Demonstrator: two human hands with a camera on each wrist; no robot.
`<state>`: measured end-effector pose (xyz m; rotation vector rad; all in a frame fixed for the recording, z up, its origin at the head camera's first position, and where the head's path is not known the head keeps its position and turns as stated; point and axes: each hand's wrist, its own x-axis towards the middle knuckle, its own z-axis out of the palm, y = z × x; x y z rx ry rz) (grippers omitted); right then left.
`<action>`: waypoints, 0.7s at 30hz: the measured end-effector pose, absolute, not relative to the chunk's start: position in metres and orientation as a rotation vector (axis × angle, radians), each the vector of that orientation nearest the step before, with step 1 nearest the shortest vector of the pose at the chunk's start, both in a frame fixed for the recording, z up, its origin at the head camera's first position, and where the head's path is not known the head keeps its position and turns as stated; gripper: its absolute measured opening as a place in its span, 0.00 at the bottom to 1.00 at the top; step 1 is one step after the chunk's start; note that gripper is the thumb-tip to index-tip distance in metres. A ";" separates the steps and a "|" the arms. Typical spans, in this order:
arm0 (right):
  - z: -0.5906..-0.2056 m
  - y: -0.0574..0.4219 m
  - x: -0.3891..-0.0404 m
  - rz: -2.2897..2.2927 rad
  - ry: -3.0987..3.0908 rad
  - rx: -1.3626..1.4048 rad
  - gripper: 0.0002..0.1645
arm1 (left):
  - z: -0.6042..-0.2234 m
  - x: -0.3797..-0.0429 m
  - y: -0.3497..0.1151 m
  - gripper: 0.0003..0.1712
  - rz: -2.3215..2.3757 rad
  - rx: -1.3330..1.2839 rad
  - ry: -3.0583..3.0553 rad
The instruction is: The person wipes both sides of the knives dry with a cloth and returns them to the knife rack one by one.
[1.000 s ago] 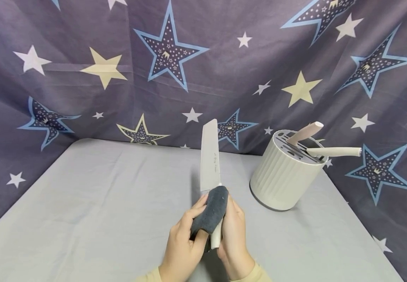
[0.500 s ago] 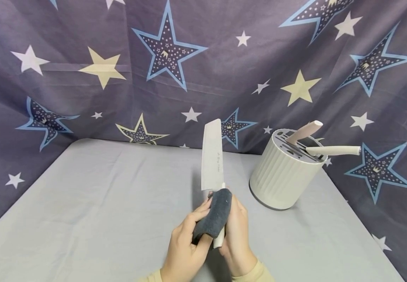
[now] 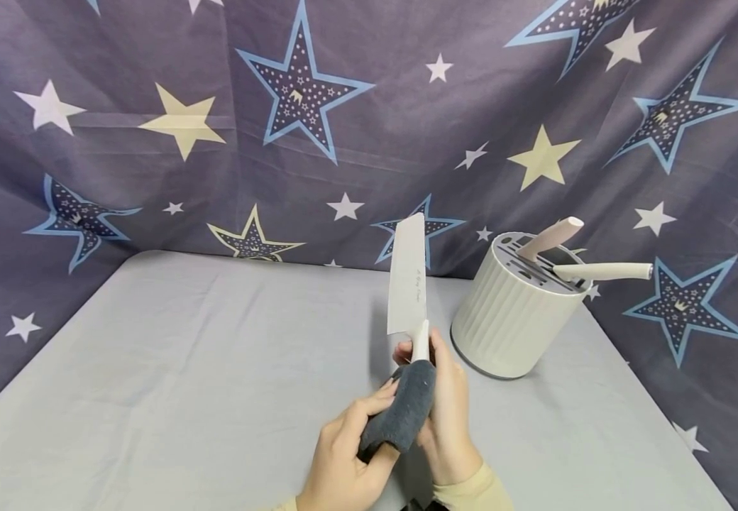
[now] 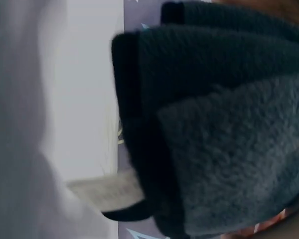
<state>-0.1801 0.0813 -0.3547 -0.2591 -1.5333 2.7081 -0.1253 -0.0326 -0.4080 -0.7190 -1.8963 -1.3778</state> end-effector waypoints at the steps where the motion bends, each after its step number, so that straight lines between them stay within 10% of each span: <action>1: -0.354 0.082 -0.181 2.694 -1.543 -0.261 0.24 | -0.408 -0.124 -0.032 0.24 -1.375 -0.724 -1.901; 21: -0.350 0.096 -0.188 2.721 -1.577 -0.246 0.22 | -0.404 -0.117 -0.032 0.19 -1.496 -0.728 -1.993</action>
